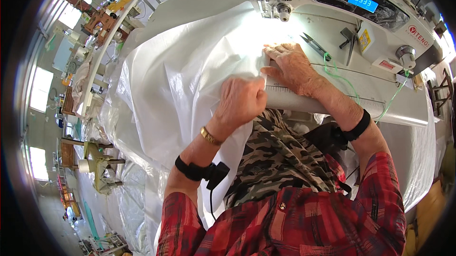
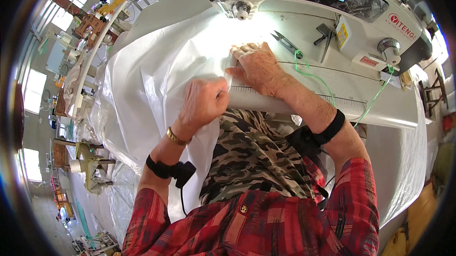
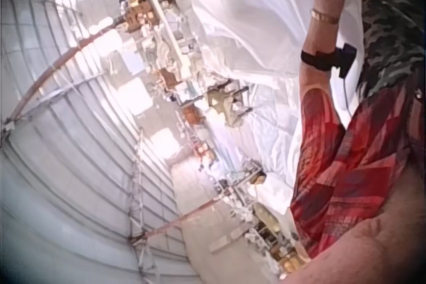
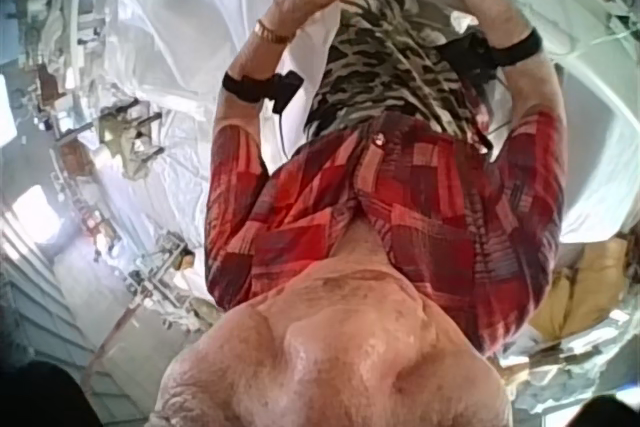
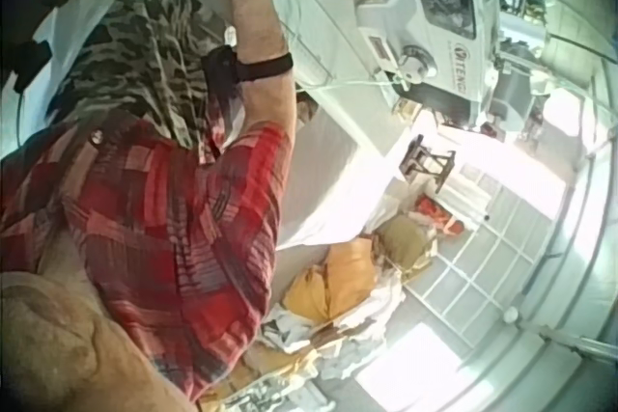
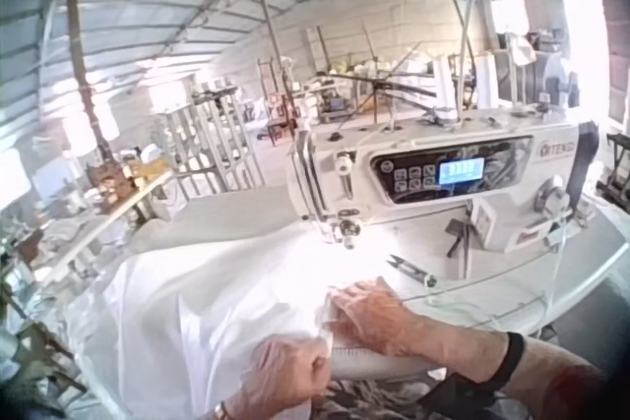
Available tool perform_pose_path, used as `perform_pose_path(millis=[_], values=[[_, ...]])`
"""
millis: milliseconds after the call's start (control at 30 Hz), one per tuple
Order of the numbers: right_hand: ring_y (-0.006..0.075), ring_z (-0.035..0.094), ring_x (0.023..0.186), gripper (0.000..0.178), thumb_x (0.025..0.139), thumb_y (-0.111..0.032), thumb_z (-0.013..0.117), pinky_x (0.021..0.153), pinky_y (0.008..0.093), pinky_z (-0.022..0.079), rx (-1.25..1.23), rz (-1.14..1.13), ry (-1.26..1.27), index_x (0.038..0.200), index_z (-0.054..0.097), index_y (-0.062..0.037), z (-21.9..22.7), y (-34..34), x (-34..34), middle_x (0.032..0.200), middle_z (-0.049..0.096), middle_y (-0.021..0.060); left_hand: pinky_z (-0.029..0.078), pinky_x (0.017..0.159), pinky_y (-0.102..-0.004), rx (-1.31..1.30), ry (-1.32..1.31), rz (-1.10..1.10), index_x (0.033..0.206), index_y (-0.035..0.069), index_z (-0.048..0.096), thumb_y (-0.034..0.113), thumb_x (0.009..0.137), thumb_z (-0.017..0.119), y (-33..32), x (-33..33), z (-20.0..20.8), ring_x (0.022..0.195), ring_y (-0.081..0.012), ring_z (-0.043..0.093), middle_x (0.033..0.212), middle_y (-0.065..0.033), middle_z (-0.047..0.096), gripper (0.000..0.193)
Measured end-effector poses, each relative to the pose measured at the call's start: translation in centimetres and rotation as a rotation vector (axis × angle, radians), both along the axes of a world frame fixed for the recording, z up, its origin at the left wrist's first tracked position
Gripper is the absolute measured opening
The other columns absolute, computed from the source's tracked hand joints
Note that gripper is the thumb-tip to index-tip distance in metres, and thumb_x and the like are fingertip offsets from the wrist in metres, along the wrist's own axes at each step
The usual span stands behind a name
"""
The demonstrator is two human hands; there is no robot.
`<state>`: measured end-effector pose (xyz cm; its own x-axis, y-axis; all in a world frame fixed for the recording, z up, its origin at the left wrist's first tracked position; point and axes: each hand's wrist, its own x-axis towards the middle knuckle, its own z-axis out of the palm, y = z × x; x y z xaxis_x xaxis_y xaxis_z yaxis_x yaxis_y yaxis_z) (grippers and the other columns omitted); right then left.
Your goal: The recorder is using an industrial sewing machine to stitch together large white plastic/woven sacks or liners, including folding edges and aligning the material under the needle.
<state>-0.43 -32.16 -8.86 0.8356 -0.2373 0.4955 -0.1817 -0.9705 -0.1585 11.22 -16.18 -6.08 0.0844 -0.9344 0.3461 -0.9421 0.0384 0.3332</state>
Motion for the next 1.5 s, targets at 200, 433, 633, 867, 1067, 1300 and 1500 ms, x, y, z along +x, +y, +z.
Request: perform_pose_path(millis=[200, 433, 633, 867, 1067, 1300, 1500], values=[[0.0287, 0.06, 0.106, 0.031, 0.088, -0.022, 0.056, 0.094, 0.0445, 0.041, 0.126, -0.056, 0.076, 0.11, 0.061, -0.0007, 0.6, -0.3, 0.3, 0.102, 0.066, 0.0158, 0.049, 0.062, -0.0463, -0.039, -0.051, 0.069, 0.072, 0.001, 0.064, 0.007, 0.073, 0.056, -5.9, 0.9, 0.4, 0.063, -0.0414, 0.061, 0.064, -0.0238, 0.059, 0.01], [0.0328, 0.057, 0.107, 0.032, 0.087, -0.009, 0.052, 0.095, 0.0471, 0.041, 0.226, -0.145, -0.118, 0.117, 0.055, 0.0, -0.5, -1.5, 0.7, 0.105, 0.063, 0.0185, 0.051, 0.07, -0.0461, 0.003, -0.049, 0.155, 0.076, 0.0, 0.067, 0.012, 0.075, 0.061, -11.5, 3.3, 0.6, 0.075, -0.0406, 0.065, 0.077, -0.0235, 0.065, 0.014], [0.0348, 0.054, 0.115, 0.042, 0.088, -0.01, 0.051, 0.1, 0.0489, 0.039, 0.235, -0.12, -0.04, 0.128, 0.049, 0.0027, -1.1, -1.7, 0.9, 0.112, 0.061, 0.0221, 0.051, 0.077, -0.043, 0.089, 0.11, 0.169, 0.109, 0.001, 0.063, 0.019, 0.087, 0.061, -5.3, 2.3, 1.9, 0.082, -0.0341, 0.066, 0.089, -0.0186, 0.068, 0.029], [0.0338, 0.054, 0.112, 0.042, 0.089, -0.015, 0.054, 0.099, 0.0469, 0.039, 0.15, -0.144, 0.036, 0.128, 0.05, 0.0024, 0.3, -0.7, 0.0, 0.113, 0.062, 0.0209, 0.042, 0.1, -0.0421, -0.232, -0.143, 0.246, 0.129, 0.0, 0.054, 0.033, 0.096, 0.056, 4.6, 6.3, -2.9, 0.117, -0.0335, 0.056, 0.123, -0.0187, 0.061, 0.047], [0.0315, 0.065, 0.085, 0.027, 0.089, -0.01, 0.059, 0.073, 0.0429, 0.051, 0.27, 0.04, -0.141, 0.115, 0.061, -0.0029, 0.3, 7.3, -3.8, 0.094, 0.068, 0.0164, 0.04, 0.105, -0.041, -0.086, 0.024, 0.178, 0.133, 0.005, 0.053, 0.049, 0.094, 0.054, 5.1, 12.3, -2.0, 0.125, -0.0328, 0.051, 0.133, -0.0167, 0.056, 0.059], [0.0345, 0.064, 0.073, 0.037, 0.092, -0.034, 0.059, 0.071, 0.042, 0.049, 1.025, 0.089, 0.185, 0.089, 0.068, 0.0013, -6.1, 16.6, -0.2, 0.079, 0.067, 0.0189, 0.043, 0.103, -0.0402, -0.023, 0.137, 0.196, 0.133, 0.014, 0.055, 0.049, 0.091, 0.059, 4.5, 13.1, -2.3, 0.124, -0.0311, 0.052, 0.132, -0.0117, 0.058, 0.055], [0.0287, 0.062, 0.063, 0.047, 0.094, -0.04, 0.056, 0.063, 0.0382, 0.047, 1.147, 0.198, 0.107, 0.086, 0.068, 0.0052, -12.7, 18.7, 3.7, 0.069, 0.064, 0.0177, 0.045, 0.1, -0.0401, -0.061, 0.157, 0.18, 0.13, 0.013, 0.057, 0.047, 0.089, 0.063, 4.2, 12.4, -1.9, 0.121, -0.0323, 0.055, 0.13, -0.0117, 0.06, 0.054]])
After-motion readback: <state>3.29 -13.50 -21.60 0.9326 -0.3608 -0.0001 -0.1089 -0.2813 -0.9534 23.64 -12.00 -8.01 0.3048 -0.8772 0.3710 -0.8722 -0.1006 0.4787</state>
